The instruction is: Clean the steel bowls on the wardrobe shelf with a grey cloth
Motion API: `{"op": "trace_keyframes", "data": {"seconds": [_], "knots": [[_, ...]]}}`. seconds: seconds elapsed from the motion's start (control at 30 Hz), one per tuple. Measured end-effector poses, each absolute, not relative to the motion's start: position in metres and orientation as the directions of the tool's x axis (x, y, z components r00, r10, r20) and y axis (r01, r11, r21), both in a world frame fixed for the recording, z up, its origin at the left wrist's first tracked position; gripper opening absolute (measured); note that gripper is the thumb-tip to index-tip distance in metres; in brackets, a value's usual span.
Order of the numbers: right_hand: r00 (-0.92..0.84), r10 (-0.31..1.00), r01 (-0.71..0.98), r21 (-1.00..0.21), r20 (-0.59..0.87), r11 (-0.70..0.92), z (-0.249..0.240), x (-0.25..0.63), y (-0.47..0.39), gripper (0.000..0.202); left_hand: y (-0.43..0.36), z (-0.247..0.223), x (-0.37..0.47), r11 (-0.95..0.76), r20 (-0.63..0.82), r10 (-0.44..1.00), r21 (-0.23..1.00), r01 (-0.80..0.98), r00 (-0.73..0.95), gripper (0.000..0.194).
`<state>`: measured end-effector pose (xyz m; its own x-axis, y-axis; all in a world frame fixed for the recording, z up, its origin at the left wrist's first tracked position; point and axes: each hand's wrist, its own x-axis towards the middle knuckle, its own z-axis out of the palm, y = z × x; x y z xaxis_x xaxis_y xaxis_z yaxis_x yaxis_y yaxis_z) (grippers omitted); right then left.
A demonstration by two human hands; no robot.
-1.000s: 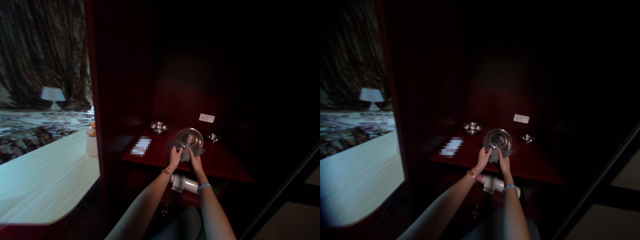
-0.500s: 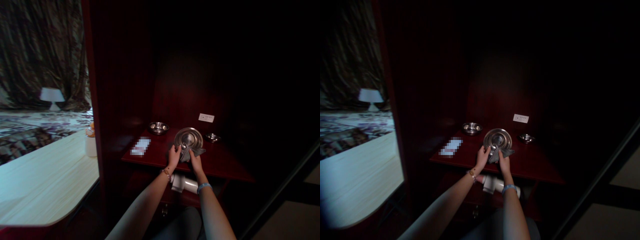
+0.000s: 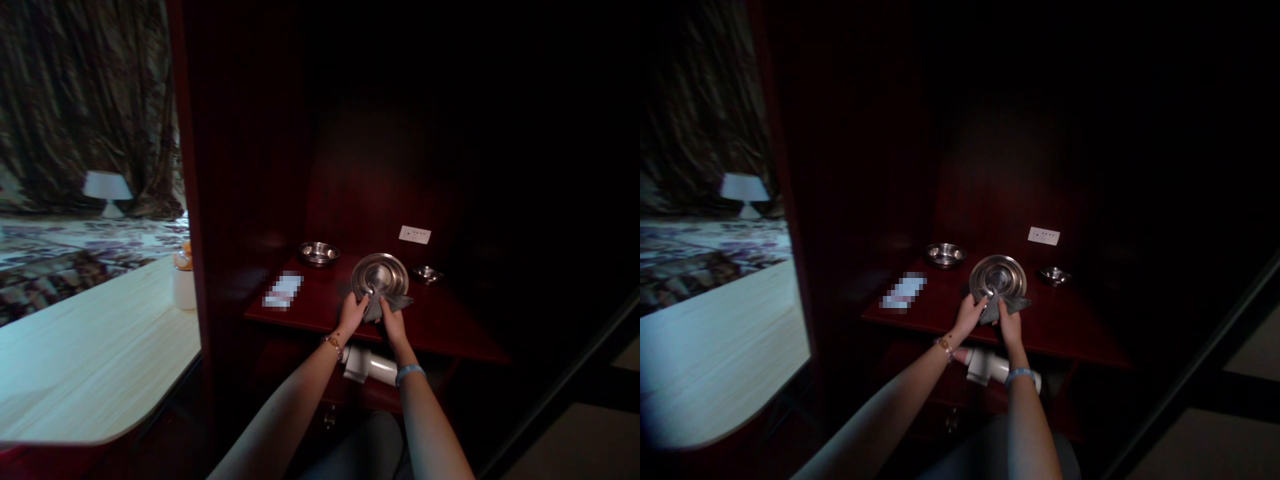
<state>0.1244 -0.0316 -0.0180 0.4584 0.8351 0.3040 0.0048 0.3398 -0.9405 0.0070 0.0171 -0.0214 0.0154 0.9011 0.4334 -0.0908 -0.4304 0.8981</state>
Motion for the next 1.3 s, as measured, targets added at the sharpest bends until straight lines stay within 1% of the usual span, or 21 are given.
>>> {"op": "trace_keyframes", "data": {"seconds": [0.23,0.37,0.47,0.63,0.83,0.93,1.1,1.3], "knots": [[0.445,0.846,0.021,-0.947,0.295,0.319,-0.0191,0.1249,-0.0310,0.054,0.0151,-0.0185,0.0062,-0.447,0.447,0.894,0.893,-0.049,-0.011,0.015],[0.433,0.850,0.024,-0.946,0.300,0.322,-0.0182,0.1230,-0.0315,0.053,0.0170,-0.0199,0.0064,-0.436,0.434,0.897,0.900,-0.005,-0.082,0.011],[0.430,0.847,0.014,-0.941,0.312,0.339,-0.0177,0.1211,-0.0315,0.053,0.0171,-0.0205,0.0065,-0.432,0.426,0.897,0.901,-0.031,-0.122,0.014],[0.428,0.852,0.005,-0.943,0.302,0.333,-0.0175,0.1201,-0.0315,0.052,0.0157,-0.0202,0.0051,-0.455,0.443,0.886,0.888,-0.068,-0.138,0.020],[0.449,0.841,0.008,-0.942,0.303,0.335,-0.0182,0.1218,-0.0318,0.056,0.0166,-0.0209,0.0031,-0.466,0.466,0.876,0.884,0.033,-0.120,0.021],[0.452,0.838,0.008,-0.941,0.306,0.339,-0.0196,0.1228,-0.0310,0.057,0.0181,-0.0217,0.0037,-0.455,0.455,0.885,0.890,0.021,-0.099,0.021],[0.453,0.842,0.008,-0.946,0.292,0.324,-0.0220,0.1248,-0.0294,0.055,0.0200,-0.0232,0.0055,-0.405,0.404,0.914,0.914,-0.007,-0.022,0.026],[0.457,0.840,0.006,-0.945,0.293,0.326,-0.0235,0.1259,-0.0275,0.054,0.0176,-0.0208,0.0049,-0.378,0.378,0.926,0.926,0.003,-0.018,0.021]]}}
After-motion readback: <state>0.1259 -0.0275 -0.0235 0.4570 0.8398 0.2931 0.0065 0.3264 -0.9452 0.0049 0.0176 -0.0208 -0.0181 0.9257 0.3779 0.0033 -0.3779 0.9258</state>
